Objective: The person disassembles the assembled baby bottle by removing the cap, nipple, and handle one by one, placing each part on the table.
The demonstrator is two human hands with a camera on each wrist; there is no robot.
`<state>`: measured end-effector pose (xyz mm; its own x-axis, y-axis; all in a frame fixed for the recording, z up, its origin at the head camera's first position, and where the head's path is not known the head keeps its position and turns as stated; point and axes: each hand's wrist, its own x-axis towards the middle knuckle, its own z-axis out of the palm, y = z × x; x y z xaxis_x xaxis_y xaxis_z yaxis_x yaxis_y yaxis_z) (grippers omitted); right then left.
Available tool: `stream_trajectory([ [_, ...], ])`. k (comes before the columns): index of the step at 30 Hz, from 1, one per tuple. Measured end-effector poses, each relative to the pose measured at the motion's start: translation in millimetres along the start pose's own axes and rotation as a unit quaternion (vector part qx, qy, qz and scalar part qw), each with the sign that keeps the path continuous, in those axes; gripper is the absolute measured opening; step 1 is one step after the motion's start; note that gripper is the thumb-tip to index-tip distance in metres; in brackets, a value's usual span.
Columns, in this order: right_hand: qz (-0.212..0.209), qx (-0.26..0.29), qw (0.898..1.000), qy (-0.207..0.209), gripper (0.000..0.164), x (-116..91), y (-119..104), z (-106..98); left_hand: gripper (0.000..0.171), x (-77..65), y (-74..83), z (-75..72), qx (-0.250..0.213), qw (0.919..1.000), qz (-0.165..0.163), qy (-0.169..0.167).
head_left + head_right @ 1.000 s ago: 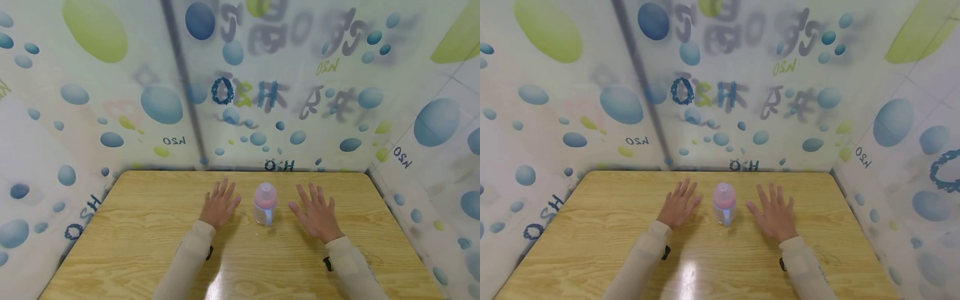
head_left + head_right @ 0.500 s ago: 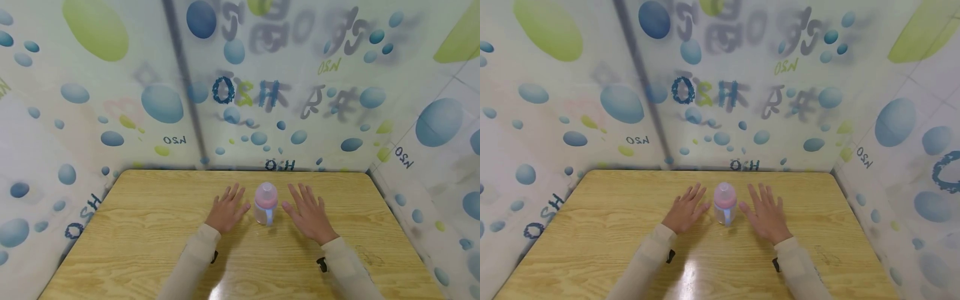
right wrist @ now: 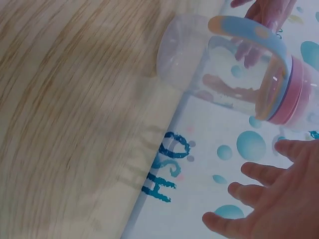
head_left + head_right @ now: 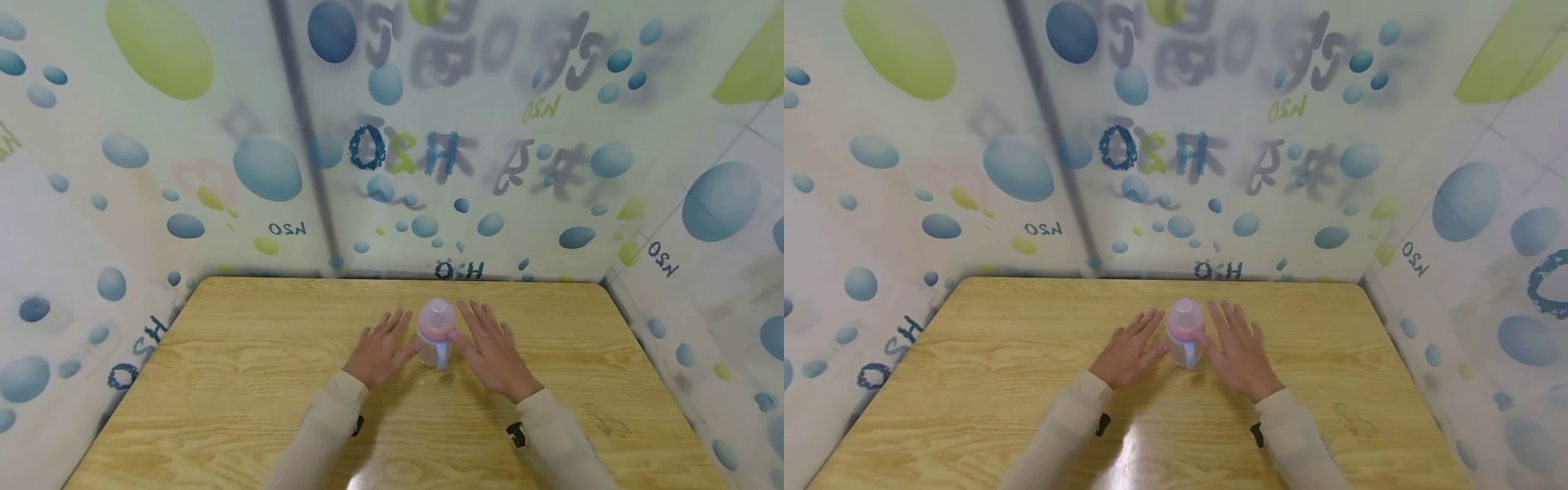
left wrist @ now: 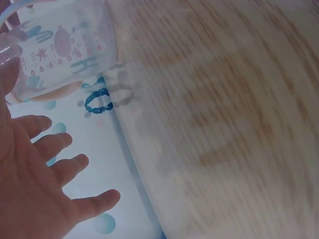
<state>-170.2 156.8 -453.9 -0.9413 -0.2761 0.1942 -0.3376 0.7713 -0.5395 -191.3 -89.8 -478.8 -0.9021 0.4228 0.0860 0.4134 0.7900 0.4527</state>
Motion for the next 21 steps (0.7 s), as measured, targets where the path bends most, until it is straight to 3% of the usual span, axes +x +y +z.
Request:
stream_trajectory([
  [13, -0.037, 0.039, 0.998, 0.013, 0.061, 4.0, -7.4, 5.6, 0.074, 2.6, 5.2, 7.0, -0.017, 0.9997, 0.016, -0.002],
  [21, -0.036, 0.082, 0.996, 0.018, 0.061, 4.6, -10.7, 8.5, 0.078, 2.5, 9.2, 9.5, -0.037, 0.9992, 0.012, -0.014],
])
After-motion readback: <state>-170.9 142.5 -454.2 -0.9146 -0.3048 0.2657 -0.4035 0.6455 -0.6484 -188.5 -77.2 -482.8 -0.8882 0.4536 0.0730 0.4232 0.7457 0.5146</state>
